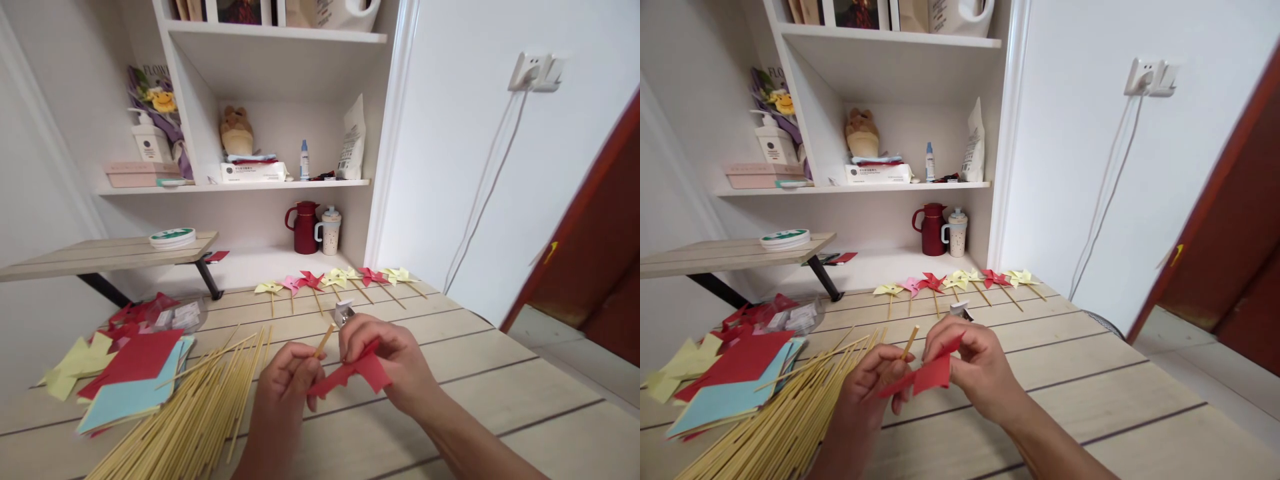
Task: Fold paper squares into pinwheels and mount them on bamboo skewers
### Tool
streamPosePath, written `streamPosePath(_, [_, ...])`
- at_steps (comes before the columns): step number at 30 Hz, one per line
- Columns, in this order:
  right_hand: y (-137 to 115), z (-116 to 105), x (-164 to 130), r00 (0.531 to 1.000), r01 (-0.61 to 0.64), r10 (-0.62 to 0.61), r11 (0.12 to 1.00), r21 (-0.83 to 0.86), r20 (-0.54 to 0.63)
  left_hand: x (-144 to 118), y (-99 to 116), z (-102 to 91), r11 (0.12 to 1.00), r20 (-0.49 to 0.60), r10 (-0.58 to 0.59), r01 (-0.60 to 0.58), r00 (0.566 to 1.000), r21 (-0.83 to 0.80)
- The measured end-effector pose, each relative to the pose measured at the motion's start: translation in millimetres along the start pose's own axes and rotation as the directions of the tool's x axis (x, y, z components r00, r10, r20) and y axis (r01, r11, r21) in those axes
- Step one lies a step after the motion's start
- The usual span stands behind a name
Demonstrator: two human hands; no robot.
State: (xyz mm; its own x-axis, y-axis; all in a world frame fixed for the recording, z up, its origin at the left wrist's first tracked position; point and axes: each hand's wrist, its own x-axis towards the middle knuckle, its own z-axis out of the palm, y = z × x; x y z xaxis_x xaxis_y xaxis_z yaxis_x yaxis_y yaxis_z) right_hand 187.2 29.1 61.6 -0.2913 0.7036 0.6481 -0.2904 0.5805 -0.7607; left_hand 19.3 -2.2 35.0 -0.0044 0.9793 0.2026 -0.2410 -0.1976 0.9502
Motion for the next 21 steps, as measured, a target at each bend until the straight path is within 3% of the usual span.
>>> streamPosePath(4, [-4.1,-1.5,-1.8,0.989,0.145,-0.143,0.973,-0.181,0.026,-2.9,-1.0,-0.2,1.000,-0.001,0.011,-0.011,1.000,0.013])
streamPosePath(10, [-4.1,-1.8,-2.2,0.942,0.336,-0.319,0.879,-0.339,0.107,-10.3,7.9,2.1,0.986,-0.026,0.022,-0.017,0.999,0.166])
streamPosePath(17, [-8.6,0.5,-0.4,0.936,0.342,-0.346,0.862,-0.373,0.059,-11.7,8.9,0.7,0.982,-0.019,0.047,-0.043,0.999,0.181])
streamPosePath(21, [-8.3,0.2,-0.6,0.945,0.318,-0.325,0.867,-0.385,0.048,-14.8,8.1,5.7,0.985,-0.075,0.072,-0.060,0.995,0.160])
